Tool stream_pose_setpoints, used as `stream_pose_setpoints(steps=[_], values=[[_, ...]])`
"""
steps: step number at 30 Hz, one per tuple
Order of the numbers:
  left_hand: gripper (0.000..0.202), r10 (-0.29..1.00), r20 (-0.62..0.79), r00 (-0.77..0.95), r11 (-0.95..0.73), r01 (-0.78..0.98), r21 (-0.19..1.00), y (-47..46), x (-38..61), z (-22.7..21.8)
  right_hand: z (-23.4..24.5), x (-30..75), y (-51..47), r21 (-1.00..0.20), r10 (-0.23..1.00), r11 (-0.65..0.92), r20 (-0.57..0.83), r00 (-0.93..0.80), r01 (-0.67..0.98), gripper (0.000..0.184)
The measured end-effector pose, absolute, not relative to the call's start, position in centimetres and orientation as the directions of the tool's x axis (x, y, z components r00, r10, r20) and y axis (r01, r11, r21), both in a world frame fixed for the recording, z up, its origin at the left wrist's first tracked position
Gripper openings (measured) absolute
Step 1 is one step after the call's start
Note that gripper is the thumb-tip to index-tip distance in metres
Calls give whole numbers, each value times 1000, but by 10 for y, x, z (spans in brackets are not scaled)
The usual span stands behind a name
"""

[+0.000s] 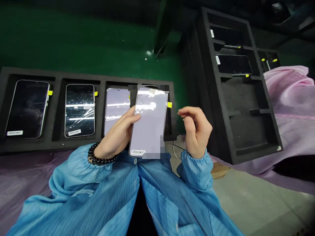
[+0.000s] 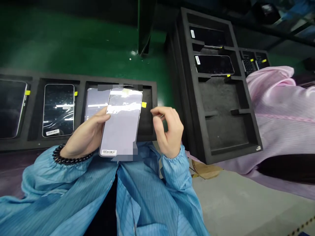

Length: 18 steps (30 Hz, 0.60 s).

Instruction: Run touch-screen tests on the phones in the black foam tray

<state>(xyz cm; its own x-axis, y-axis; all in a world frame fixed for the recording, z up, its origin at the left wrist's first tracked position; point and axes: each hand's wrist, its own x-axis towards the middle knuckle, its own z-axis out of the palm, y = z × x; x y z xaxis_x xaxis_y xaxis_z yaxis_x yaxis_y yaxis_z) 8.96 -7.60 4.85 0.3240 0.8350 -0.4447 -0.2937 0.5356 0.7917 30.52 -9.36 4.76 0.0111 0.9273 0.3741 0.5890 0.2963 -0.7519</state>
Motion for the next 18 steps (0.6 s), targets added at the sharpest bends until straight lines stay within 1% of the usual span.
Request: stream_pose_setpoints(steps=[2,3,4,6,8,10,13,15,18], values=[[54,839,-450,307,526,-246,814,-83,87,43,47,306,-82,-730,947,218,319,40,648,20],[55,837,-453,308,525,-216,823,-86,86,40,46,305,-76,-701,951,218,310,14,679,20],[56,836,-452,312,520,-184,834,-88,84,37,46,303,-71,-665,949,238,313,-24,708,21],[56,851,-427,306,482,-131,867,-92,82,30,47,296,-65,-601,934,304,342,-105,739,33],[55,882,-386,272,420,-79,904,-95,82,25,52,286,-63,-600,911,364,389,-138,713,41],[52,891,-364,271,386,-30,922,-96,84,22,57,275,-62,-643,890,401,441,-114,653,41],[51,840,-401,364,454,-69,888,-99,88,25,62,260,-61,-697,870,467,471,-144,545,33],[51,803,-442,399,534,-154,831,-100,87,33,63,256,-63,-713,876,477,434,-211,514,26],[49,788,-497,363,589,-212,779,-101,82,46,66,259,-69,-686,884,467,345,-316,557,33]])
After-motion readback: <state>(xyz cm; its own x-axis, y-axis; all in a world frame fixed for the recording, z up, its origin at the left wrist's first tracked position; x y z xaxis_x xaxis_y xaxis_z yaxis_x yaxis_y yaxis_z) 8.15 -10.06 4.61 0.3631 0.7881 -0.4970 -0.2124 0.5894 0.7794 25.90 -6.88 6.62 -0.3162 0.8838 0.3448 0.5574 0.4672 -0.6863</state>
